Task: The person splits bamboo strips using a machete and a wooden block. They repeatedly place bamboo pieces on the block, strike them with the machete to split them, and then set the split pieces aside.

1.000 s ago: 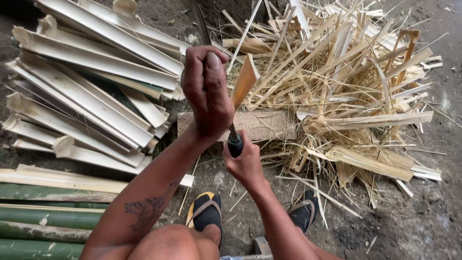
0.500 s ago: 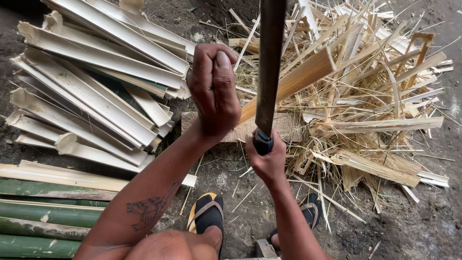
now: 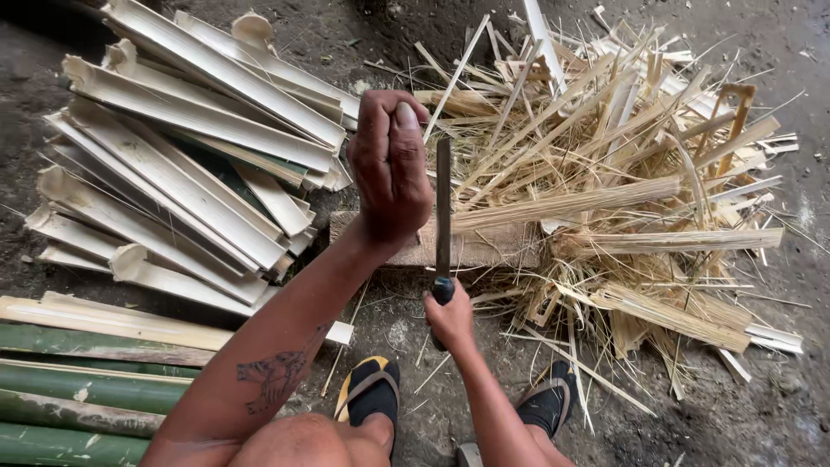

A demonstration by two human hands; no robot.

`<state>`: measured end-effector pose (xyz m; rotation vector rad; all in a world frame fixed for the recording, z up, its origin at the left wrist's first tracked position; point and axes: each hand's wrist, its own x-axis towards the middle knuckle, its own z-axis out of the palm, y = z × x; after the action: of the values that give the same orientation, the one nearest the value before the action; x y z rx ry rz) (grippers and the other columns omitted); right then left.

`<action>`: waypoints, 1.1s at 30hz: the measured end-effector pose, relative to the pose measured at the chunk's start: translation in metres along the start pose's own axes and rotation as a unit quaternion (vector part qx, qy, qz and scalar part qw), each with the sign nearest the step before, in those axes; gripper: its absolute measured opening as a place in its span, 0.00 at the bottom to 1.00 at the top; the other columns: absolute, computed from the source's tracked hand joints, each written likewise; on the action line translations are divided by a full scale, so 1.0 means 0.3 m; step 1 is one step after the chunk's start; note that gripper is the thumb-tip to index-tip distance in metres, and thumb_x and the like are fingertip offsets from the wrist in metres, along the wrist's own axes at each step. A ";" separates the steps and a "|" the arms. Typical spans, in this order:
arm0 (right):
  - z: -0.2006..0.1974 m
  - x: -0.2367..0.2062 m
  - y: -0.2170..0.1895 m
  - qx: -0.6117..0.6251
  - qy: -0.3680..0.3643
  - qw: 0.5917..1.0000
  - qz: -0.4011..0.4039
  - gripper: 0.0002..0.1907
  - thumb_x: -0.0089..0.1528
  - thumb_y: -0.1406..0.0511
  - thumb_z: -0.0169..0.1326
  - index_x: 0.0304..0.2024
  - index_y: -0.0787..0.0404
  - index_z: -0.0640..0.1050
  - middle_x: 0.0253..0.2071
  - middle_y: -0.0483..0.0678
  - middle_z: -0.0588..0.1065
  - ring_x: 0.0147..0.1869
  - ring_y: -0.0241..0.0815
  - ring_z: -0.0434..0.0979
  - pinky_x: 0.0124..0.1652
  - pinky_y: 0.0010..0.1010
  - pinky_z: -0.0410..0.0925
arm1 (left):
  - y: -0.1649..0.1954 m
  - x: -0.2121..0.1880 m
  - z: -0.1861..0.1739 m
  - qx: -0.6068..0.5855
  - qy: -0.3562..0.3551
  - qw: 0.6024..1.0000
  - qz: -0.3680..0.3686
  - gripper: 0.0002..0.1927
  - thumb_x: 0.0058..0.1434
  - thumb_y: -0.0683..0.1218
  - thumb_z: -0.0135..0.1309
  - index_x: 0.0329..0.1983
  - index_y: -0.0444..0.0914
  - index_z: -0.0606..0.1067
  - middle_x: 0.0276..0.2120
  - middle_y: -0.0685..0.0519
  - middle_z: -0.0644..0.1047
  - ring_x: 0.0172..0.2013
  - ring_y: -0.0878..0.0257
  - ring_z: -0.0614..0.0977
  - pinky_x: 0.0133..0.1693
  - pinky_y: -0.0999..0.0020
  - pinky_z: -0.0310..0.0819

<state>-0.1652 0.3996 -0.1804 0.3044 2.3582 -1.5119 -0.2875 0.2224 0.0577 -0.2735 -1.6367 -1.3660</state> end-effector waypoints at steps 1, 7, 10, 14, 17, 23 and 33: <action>0.012 -0.015 0.022 -0.048 -0.004 0.999 0.024 0.14 0.55 0.64 0.59 0.40 0.65 0.73 0.25 0.54 0.77 0.26 0.46 0.80 0.29 0.39 0.72 | -0.004 0.008 -0.014 0.010 -0.007 1.000 -0.006 0.08 0.80 0.43 0.35 0.46 0.39 0.67 0.34 0.54 0.74 0.21 0.72 0.67 0.20 0.76 0.60; -0.003 -0.076 0.188 -0.155 0.017 0.985 -0.073 0.20 0.55 0.64 0.62 0.46 0.64 0.71 0.29 0.59 0.77 0.35 0.58 0.79 0.35 0.45 0.69 | 0.079 0.156 -0.308 0.274 -0.138 0.937 -0.166 0.11 0.78 0.49 0.39 0.51 0.35 0.67 0.35 0.46 0.71 0.34 0.60 0.75 0.32 0.68 0.77; -0.058 -0.090 0.249 0.013 -0.050 0.999 0.014 0.20 0.53 0.64 0.62 0.45 0.63 0.73 0.30 0.58 0.75 0.31 0.58 0.77 0.33 0.49 0.69 | 0.143 0.176 -0.450 0.325 -0.190 0.871 -0.315 0.17 0.80 0.50 0.43 0.40 0.34 0.73 0.28 0.47 0.75 0.28 0.57 0.77 0.32 0.55 0.70; -0.145 -0.068 0.281 0.026 0.060 0.996 0.063 0.19 0.54 0.60 0.62 0.43 0.63 0.74 0.29 0.58 0.75 0.30 0.58 0.75 0.33 0.52 0.70 | 0.268 0.088 -0.503 0.379 -0.190 0.871 -0.249 0.18 0.76 0.50 0.48 0.36 0.32 0.75 0.24 0.43 0.76 0.24 0.55 0.78 0.30 0.55 0.70; -0.190 -0.050 0.281 -0.090 0.232 0.968 0.021 0.20 0.57 0.60 0.62 0.45 0.63 0.72 0.33 0.54 0.76 0.34 0.50 0.77 0.36 0.45 0.70 | 0.381 0.053 -0.510 0.408 -0.246 0.834 -0.279 0.18 0.74 0.51 0.49 0.35 0.32 0.76 0.20 0.43 0.76 0.20 0.53 0.78 0.27 0.54 0.70; -0.151 -0.123 0.204 -0.104 -0.020 0.994 0.036 0.25 0.54 0.58 0.52 0.51 0.61 0.68 0.35 0.58 0.78 0.35 0.54 0.80 0.36 0.47 0.73 | 0.488 0.084 -0.470 0.426 -0.360 0.817 -0.146 0.13 0.73 0.50 0.48 0.39 0.36 0.75 0.16 0.45 0.75 0.18 0.54 0.79 0.23 0.56 0.71; -0.124 -0.511 -0.377 -0.014 -0.086 0.996 -0.022 0.21 0.64 0.51 0.51 0.37 0.63 0.74 0.20 0.55 0.73 0.25 0.51 0.74 0.28 0.44 0.67 | 0.423 -0.065 -0.436 0.407 -0.273 0.870 0.047 0.20 0.74 0.46 0.48 0.23 0.39 0.69 0.11 0.52 0.67 0.12 0.56 0.71 0.18 0.59 0.63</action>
<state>-0.0683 0.3856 -0.0126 0.1103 2.2631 -1.4601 -0.1237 0.1625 0.1141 -0.2329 -2.4787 -0.4277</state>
